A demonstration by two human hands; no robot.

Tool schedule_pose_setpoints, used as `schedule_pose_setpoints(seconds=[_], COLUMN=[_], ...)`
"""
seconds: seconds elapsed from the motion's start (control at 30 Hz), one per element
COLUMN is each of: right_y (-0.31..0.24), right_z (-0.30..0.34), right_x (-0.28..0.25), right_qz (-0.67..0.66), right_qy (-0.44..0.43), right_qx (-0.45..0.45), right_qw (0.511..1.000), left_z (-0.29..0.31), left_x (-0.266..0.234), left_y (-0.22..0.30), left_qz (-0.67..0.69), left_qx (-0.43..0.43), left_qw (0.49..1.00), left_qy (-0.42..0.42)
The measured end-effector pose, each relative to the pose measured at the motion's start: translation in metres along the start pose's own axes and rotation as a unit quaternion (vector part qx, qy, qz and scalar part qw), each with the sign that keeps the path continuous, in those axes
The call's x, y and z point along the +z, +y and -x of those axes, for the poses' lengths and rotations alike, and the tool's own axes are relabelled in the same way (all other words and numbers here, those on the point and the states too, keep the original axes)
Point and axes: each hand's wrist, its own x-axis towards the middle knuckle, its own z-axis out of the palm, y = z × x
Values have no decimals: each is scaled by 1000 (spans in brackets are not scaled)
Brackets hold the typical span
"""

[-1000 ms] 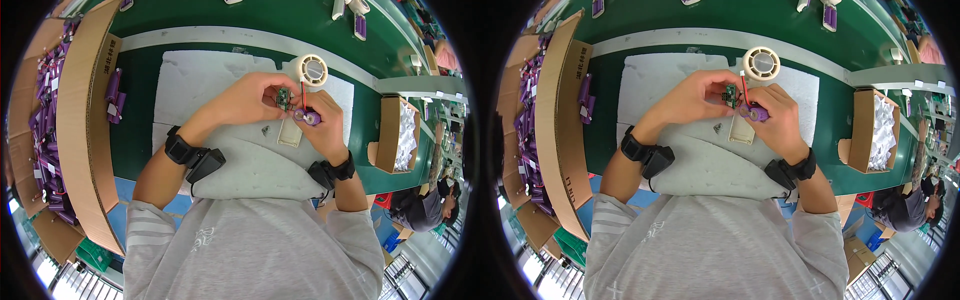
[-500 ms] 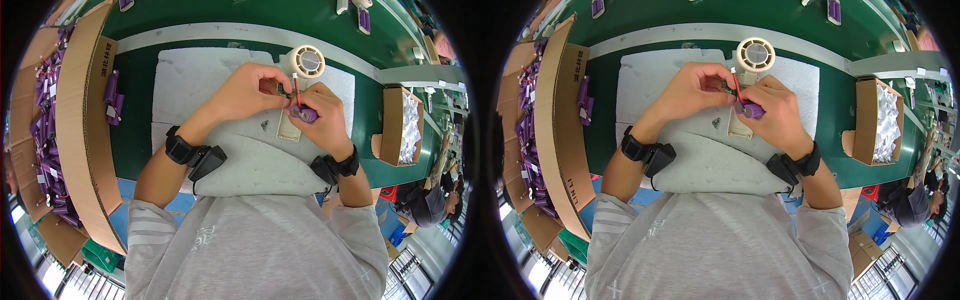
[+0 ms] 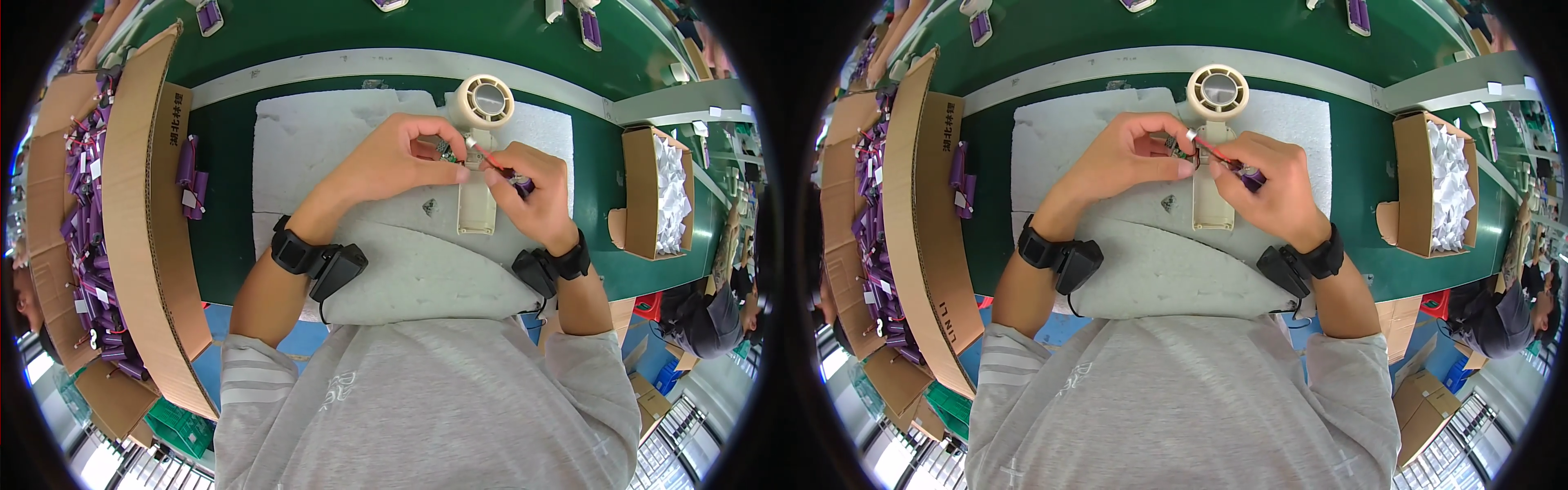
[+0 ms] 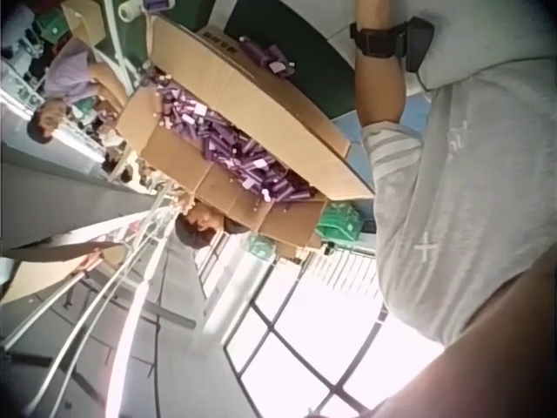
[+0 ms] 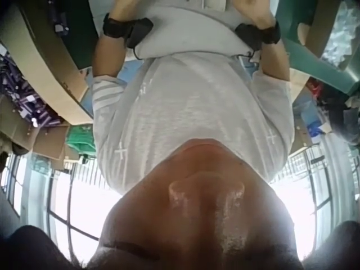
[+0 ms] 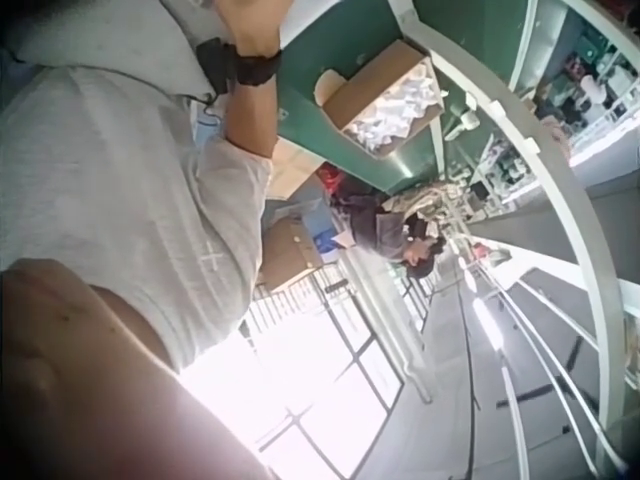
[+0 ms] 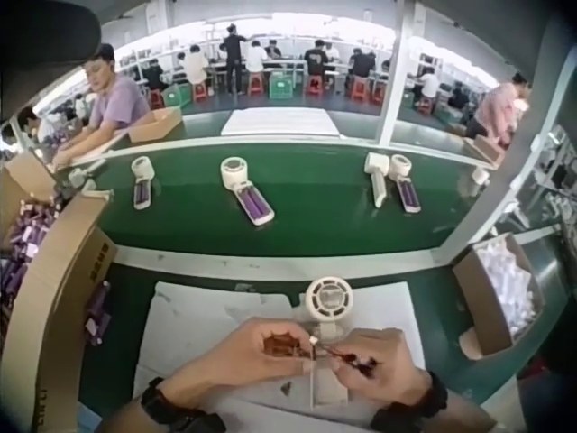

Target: The person reaches into a cardboard box for a battery pack, connects its wires to a circuit board inside a handheld fan housing, and presses the battery pack into the handle. After testing the fan, the person sets the assembled unit onto the conveyor belt.

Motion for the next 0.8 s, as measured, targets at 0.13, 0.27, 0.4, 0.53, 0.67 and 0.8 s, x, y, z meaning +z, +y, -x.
schedule_pose_setpoints(seconds=[0.13, 0.27, 0.4, 0.53, 0.67, 0.8], right_y=[-2, -4, -6, -2, -1, -1], right_z=[-2, -3, -1, -2, -2, -2], right_x=[0, 8, 11, 10, 9, 10], right_qz=[33, 42, 36, 21, 13, 6], right_qy=[-35, -11, 20, 25, 21, 9], right_qx=[-26, -1, 33, 33, 18, 7], right_qw=[999, 999, 999, 999, 1000, 1000], left_z=[0, -1, -2, -1, -1, -1], left_x=[-2, -4, -4, -2, 0, 4], left_y=[0, -3, -3, -2, -2, -2], left_qz=[33, 31, 29, 21, -5, -20], left_qx=[-15, -7, 0, 17, 6, 11], left_qw=[999, 999, 999, 999, 999, 999], left_qy=[-7, -8, 13, 19, 33, 44])
